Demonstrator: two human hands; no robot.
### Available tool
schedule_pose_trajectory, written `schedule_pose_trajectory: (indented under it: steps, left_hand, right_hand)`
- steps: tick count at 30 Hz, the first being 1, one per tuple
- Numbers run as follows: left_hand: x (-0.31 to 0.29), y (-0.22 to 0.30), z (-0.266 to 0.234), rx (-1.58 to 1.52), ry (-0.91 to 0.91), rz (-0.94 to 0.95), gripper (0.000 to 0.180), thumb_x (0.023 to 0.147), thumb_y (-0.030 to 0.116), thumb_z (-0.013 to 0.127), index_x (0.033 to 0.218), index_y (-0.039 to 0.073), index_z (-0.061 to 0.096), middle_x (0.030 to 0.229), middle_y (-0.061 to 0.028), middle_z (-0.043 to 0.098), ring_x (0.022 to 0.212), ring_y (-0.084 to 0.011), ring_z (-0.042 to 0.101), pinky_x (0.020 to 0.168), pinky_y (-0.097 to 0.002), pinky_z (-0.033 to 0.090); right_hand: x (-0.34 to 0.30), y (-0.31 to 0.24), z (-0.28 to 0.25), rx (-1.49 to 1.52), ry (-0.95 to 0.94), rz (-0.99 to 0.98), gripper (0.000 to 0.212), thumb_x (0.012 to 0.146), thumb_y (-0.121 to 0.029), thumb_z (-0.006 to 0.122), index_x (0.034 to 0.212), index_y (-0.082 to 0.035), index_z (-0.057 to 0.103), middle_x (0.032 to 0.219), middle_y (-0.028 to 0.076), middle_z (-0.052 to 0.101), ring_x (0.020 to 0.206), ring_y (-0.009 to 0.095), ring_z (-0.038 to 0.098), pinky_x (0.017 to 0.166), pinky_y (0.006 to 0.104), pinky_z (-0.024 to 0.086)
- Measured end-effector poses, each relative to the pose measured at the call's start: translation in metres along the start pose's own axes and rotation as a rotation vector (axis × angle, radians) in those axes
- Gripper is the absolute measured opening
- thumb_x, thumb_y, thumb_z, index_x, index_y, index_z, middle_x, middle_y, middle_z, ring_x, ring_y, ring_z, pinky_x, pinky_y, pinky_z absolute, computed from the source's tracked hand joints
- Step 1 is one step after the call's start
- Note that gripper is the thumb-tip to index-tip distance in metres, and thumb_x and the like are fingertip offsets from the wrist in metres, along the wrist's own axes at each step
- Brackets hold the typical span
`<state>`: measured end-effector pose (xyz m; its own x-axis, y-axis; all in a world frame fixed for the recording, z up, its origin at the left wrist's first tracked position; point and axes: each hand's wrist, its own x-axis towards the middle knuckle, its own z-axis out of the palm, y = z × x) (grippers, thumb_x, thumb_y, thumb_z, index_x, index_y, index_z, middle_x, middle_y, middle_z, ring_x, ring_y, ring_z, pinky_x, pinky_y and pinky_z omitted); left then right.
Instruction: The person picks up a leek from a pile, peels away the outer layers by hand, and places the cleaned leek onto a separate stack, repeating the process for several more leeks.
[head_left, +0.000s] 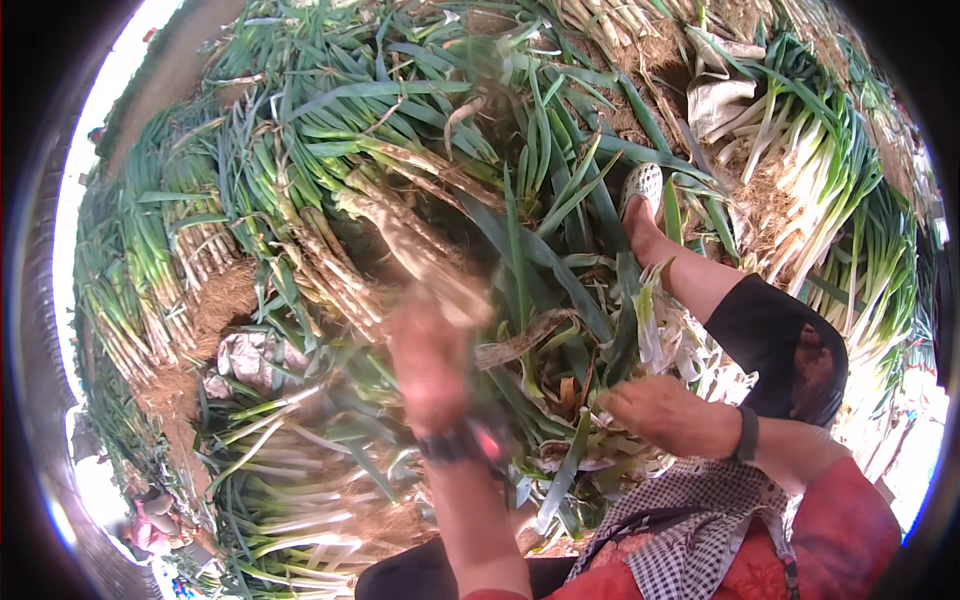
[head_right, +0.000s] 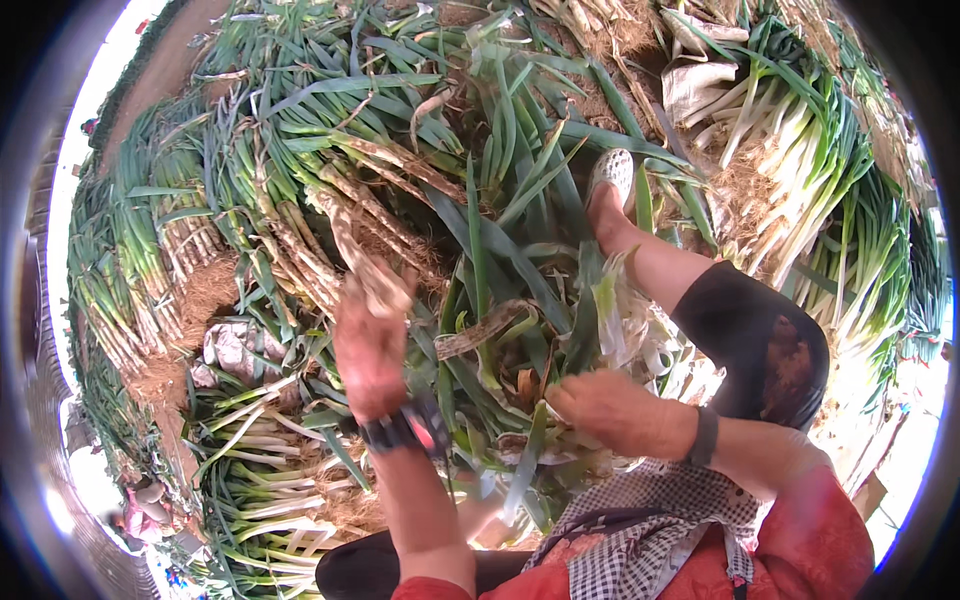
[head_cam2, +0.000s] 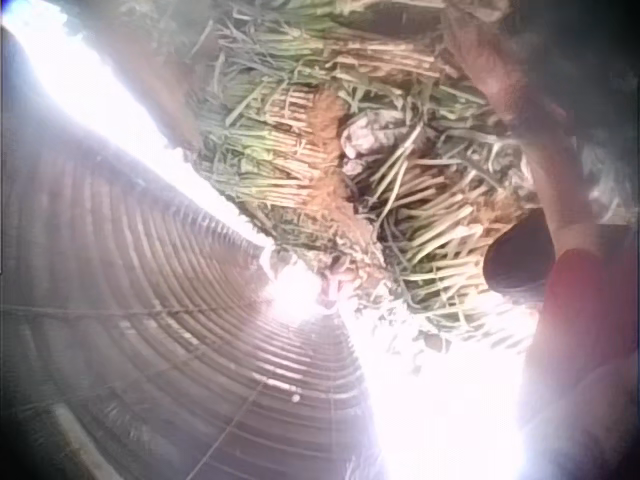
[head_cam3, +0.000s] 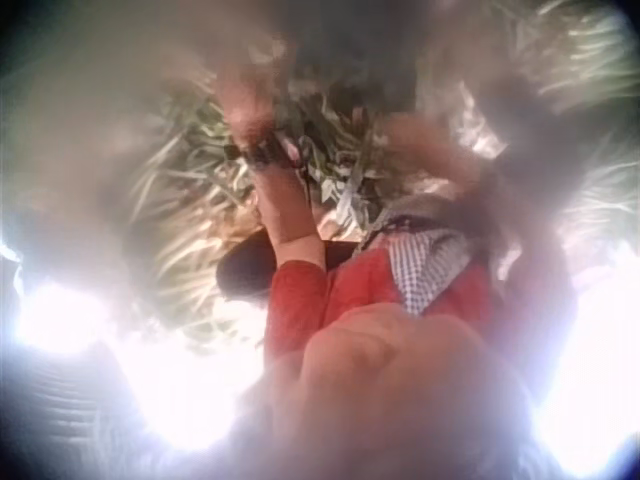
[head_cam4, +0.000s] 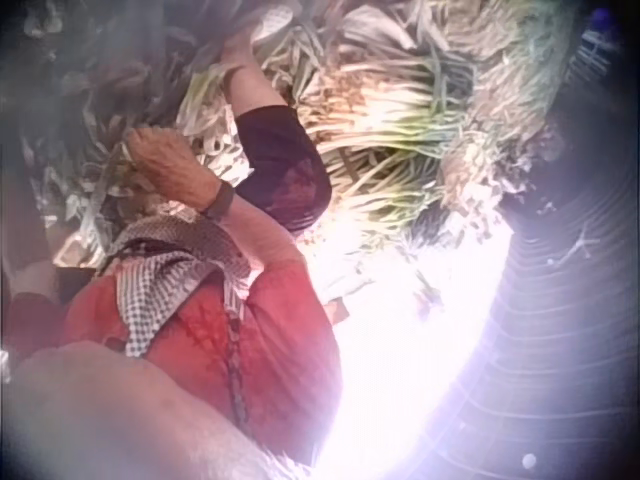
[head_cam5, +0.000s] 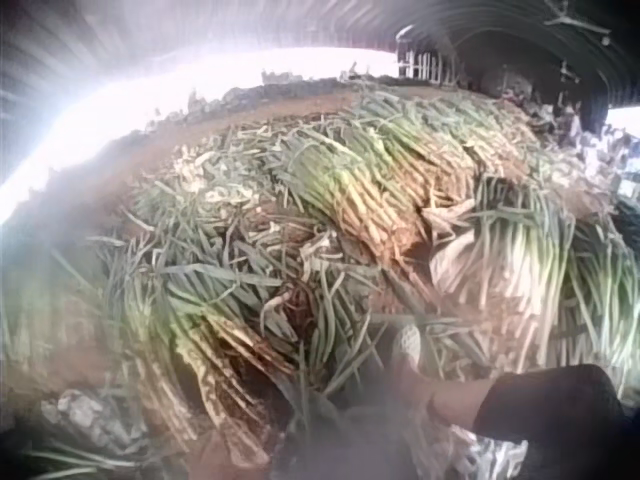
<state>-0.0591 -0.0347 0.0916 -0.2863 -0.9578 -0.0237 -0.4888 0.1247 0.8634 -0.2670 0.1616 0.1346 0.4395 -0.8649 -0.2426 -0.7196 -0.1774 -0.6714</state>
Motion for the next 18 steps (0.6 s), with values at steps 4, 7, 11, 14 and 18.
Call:
schedule_pose_trajectory:
  steps: [4,7,11,14,18]
  left_hand:
    - [-0.086,0.058,0.037,-0.952,-0.233,-0.519,0.03,0.089,0.026,0.065,0.103,0.0,0.065,0.091,-0.0066,0.067,0.08,-0.0151,0.062,0.079,-0.0275,0.049]
    - [-0.16,0.043,0.063,-0.949,-0.33,-0.51,0.027,0.092,0.019,0.062,0.109,-0.002,0.064,0.1,-0.0069,0.068,0.084,-0.0128,0.063,0.075,-0.0258,0.051]
    - [-0.239,0.021,0.106,-0.843,-0.329,-0.597,0.026,0.092,0.017,0.063,0.109,-0.003,0.065,0.096,-0.0082,0.069,0.082,-0.0129,0.065,0.075,-0.0261,0.052]
    - [-0.225,0.048,0.075,-0.609,-0.639,-0.766,0.027,0.093,0.022,0.061,0.098,-0.003,0.069,0.088,-0.0067,0.07,0.076,-0.0116,0.064,0.072,-0.0242,0.05]
    - [-0.218,0.031,0.021,-0.558,-0.178,-0.41,0.023,0.093,0.018,0.059,0.092,-0.001,0.071,0.082,-0.0083,0.07,0.073,-0.0152,0.065,0.073,-0.0272,0.051]
  right_hand:
    - [0.012,0.02,0.022,0.64,0.246,0.357,0.024,0.095,-0.019,0.057,0.107,0.001,0.057,0.093,0.012,0.063,0.081,0.02,0.063,0.071,0.0334,0.05]
    - [0.023,0.033,0.027,1.113,0.222,0.402,0.033,0.096,-0.026,0.059,0.109,0.004,0.057,0.096,0.01,0.066,0.084,0.016,0.064,0.073,0.0309,0.051]
    - [0.013,0.021,0.079,1.177,-0.148,0.489,0.04,0.092,-0.032,0.063,0.105,0.006,0.058,0.085,0.007,0.065,0.076,0.013,0.062,0.067,0.029,0.051]
    - [-0.005,0.034,0.104,0.939,0.07,0.376,0.034,0.091,-0.029,0.063,0.102,0.004,0.06,0.085,0.006,0.064,0.074,0.012,0.061,0.064,0.0274,0.051]
    - [-0.018,-0.013,0.062,1.284,0.107,0.293,0.022,0.091,-0.019,0.061,0.098,0.002,0.062,0.084,0.003,0.064,0.074,0.006,0.059,0.063,0.0239,0.049]
